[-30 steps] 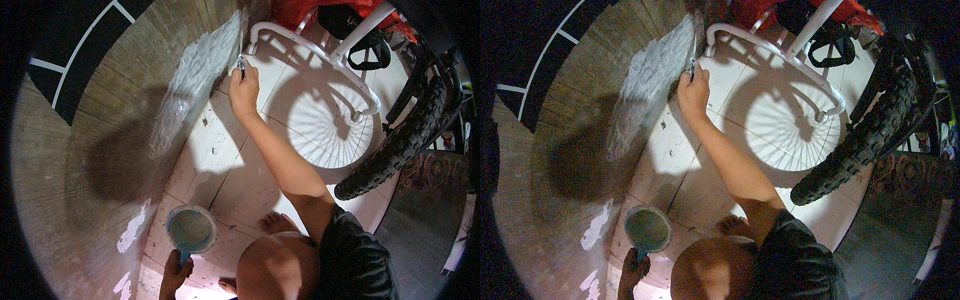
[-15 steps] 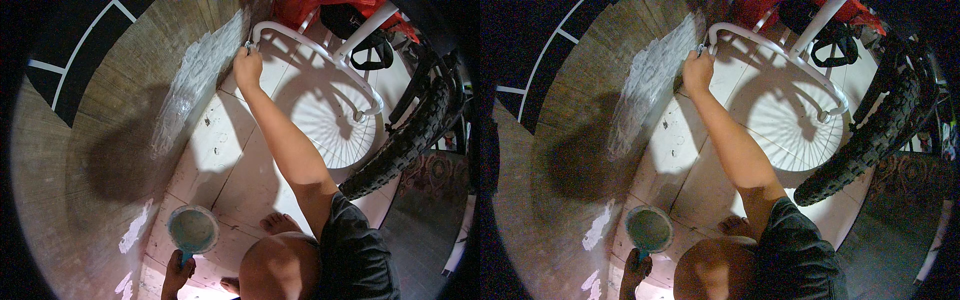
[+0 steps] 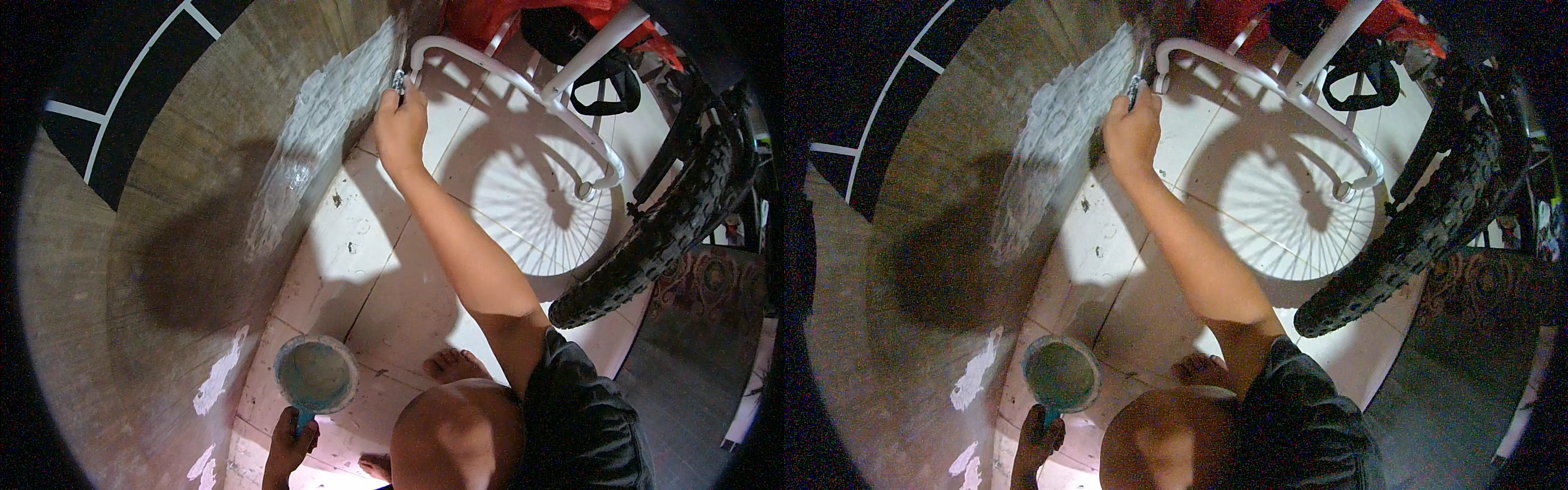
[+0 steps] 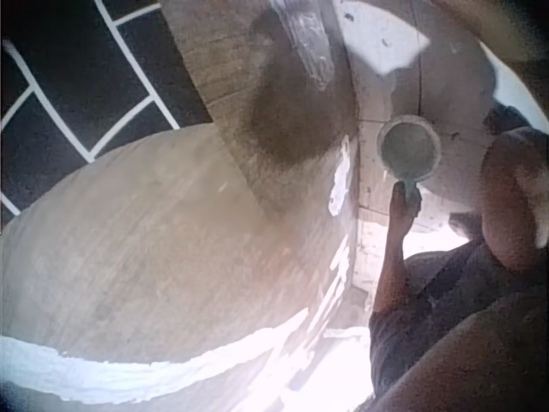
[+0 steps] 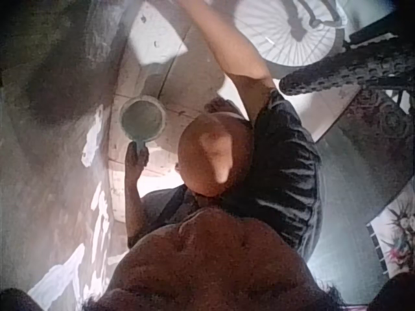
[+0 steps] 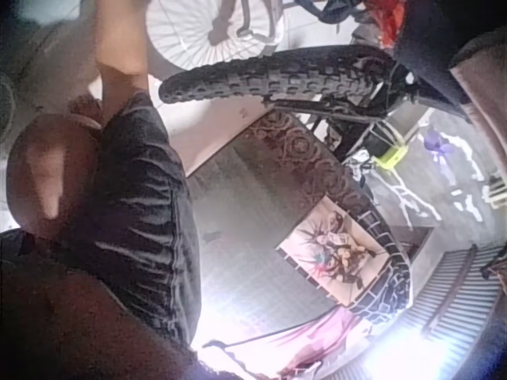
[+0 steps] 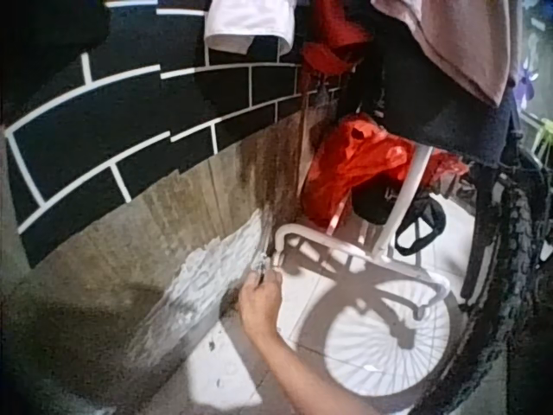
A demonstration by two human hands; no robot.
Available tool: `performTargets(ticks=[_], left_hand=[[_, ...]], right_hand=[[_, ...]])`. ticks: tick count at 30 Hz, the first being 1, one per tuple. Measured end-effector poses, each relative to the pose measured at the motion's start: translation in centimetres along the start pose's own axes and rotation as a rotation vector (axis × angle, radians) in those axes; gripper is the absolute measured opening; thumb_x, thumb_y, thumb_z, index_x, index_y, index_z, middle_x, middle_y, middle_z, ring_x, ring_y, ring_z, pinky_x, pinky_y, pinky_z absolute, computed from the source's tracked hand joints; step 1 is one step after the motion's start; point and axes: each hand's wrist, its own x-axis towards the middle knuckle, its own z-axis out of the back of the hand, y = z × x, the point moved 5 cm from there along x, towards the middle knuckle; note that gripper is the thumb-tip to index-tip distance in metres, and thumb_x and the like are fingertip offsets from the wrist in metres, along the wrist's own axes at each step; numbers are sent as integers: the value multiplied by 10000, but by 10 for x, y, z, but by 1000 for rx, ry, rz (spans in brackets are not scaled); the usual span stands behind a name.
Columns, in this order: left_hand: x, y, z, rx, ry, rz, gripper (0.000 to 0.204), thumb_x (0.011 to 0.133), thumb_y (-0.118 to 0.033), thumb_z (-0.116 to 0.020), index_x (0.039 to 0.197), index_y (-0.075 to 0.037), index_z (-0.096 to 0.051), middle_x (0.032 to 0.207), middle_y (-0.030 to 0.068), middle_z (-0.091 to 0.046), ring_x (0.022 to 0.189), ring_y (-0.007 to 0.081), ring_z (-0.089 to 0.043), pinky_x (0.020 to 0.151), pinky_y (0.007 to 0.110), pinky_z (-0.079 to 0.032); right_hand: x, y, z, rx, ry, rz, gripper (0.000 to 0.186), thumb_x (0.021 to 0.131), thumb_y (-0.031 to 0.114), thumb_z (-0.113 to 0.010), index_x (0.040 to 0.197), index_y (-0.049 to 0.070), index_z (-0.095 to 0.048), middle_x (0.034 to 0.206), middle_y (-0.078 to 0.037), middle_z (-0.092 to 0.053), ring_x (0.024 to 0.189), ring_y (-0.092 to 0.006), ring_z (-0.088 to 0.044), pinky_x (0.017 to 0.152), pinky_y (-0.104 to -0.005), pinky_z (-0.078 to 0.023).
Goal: The person applies white compound from a container onto a wall using a scraper tool.
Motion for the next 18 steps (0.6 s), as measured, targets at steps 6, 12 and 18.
performTargets(ticks=[6, 12, 18], left_hand=[[-2, 2, 3, 60, -1, -3, 200, 988, -130, -587, 1068, -6, -452, 760, 76, -603, 599, 120, -563, 507, 278, -454], [-6, 1, 1, 42, -10, -18, 212, 996, -147, -589, 1074, -5, -451, 757, 80, -604, 596, 124, -565, 506, 282, -456], [-4, 8, 1, 31, -8, 4, 231, 989, -159, -603, 1082, -11, -452, 753, 77, -600, 594, 124, -565, 508, 280, -459]], right_hand=[[26, -22, -18, -123, 50, -7, 482, 933, 216, -480, 1239, -151, -543, 1144, -344, -569, 1047, -491, -578, 943, -500, -468], [-24, -15, -11, -48, 170, -43, 443, 942, 219, -481, 1272, -70, -545, 1084, -311, -562, 992, -484, -583, 905, -524, -474], [-20, -31, -1, -106, 128, -69, 417, 941, 212, -484, 1250, -62, -543, 1069, -301, -555, 973, -488, -586, 876, -537, -478]])
